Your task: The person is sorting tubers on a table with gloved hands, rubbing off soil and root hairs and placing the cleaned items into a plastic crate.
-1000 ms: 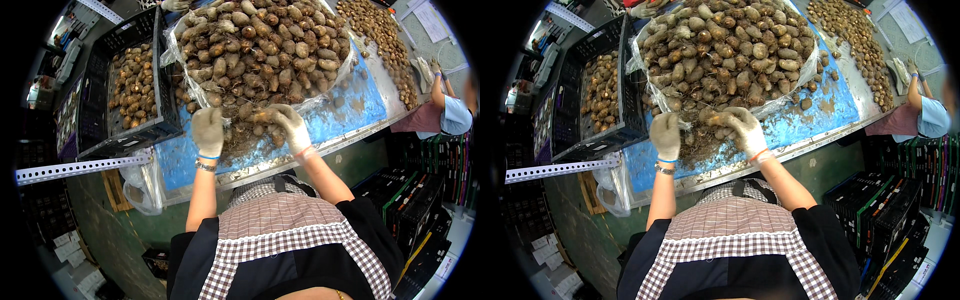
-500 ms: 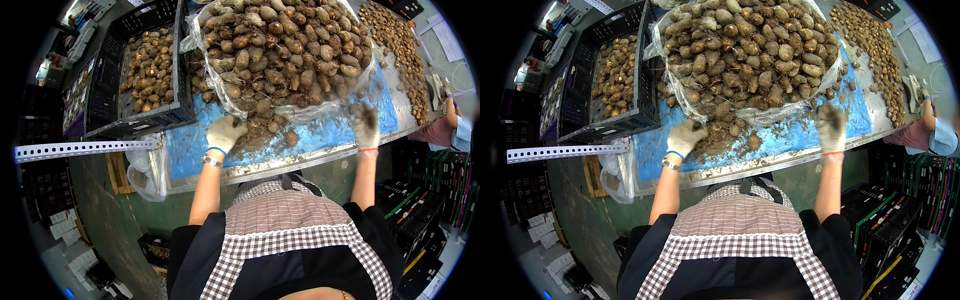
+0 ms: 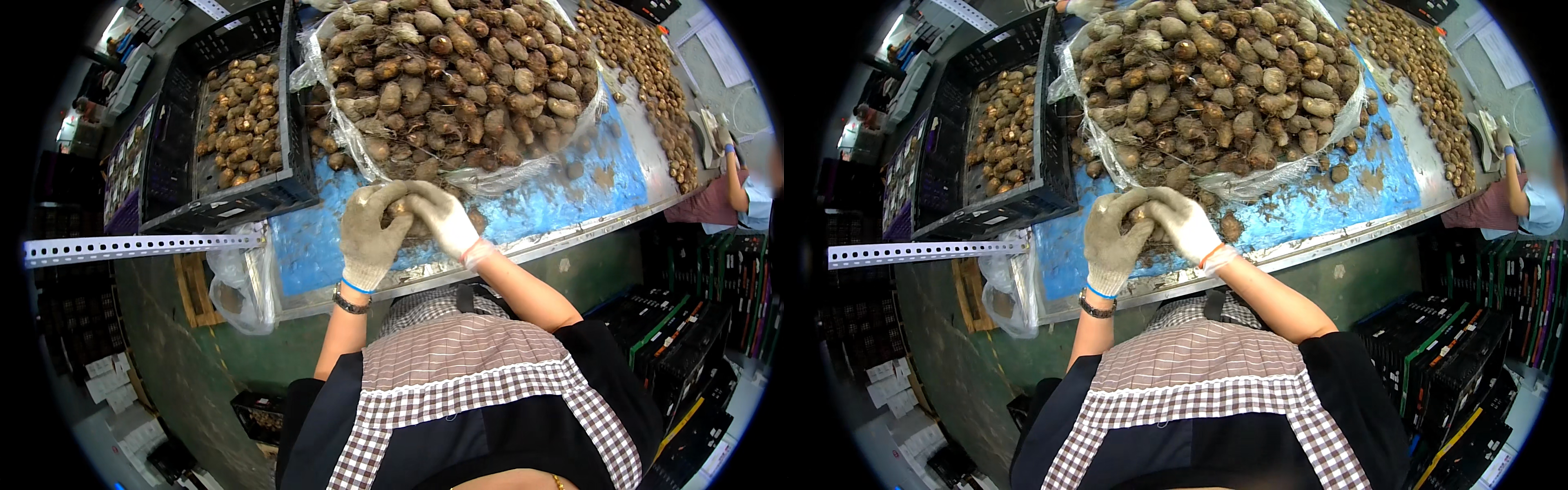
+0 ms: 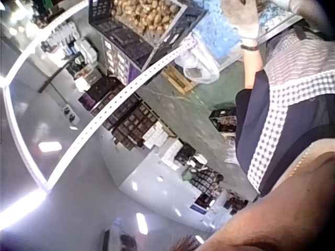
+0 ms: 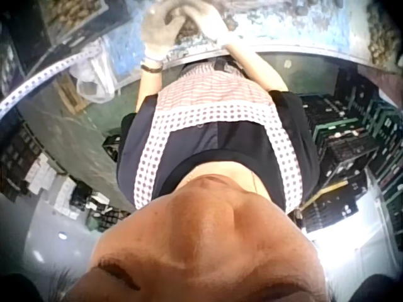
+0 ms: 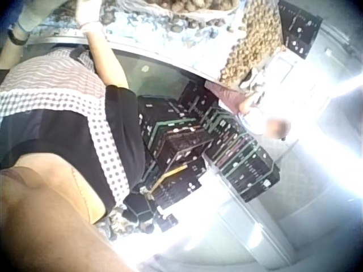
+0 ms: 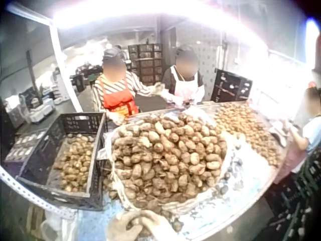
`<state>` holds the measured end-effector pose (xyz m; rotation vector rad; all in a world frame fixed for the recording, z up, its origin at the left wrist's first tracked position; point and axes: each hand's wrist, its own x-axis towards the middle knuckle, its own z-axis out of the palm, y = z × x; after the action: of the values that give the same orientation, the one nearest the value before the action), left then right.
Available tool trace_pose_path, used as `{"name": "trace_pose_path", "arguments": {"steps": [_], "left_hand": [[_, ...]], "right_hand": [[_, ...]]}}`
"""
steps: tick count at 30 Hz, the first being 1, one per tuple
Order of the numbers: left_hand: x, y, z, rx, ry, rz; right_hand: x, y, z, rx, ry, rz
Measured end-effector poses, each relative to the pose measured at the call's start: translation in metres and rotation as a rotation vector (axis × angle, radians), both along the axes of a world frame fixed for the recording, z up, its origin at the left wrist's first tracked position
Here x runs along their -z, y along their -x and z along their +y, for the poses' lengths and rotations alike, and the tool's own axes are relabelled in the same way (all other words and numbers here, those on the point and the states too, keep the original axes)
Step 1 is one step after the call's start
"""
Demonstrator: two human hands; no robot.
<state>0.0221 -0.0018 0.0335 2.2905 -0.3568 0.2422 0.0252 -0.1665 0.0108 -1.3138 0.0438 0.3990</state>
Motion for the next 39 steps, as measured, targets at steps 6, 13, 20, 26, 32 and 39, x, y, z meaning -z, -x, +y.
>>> {"name": "trace_pose_path", "arguments": {"steps": [6, 13, 20, 26, 32, 39], "left_hand": [[-0.001, 0.01, 0.002, -0.085, 0.247, 0.011], [0.0, 0.008, 0.003, -0.043, 0.22, -0.046], [0.015, 0.013, 0.003, -0.033, 0.612, 0.128], [0.006, 0.01, 0.009, 0.02, 0.649, 0.039], [-0.005, 0.009, 0.012, -0.029, 0.37, -0.108], [-0.011, 0.009, 0.013, -0.057, 0.505, -0.157]], "right_hand": [[-0.004, -0.003, 0.012, 0.026, -0.108, 0.038], [-0.006, -0.003, 0.021, 0.118, 0.021, -0.074], [0.002, -0.003, 0.024, 0.237, -0.045, -0.072], [-0.023, 0.001, 0.02, 0.177, 0.012, -0.144], [-0.041, -0.001, 0.015, 0.13, 0.408, -0.551], [-0.016, -0.014, -0.007, 0.278, 0.185, -0.06]]}}
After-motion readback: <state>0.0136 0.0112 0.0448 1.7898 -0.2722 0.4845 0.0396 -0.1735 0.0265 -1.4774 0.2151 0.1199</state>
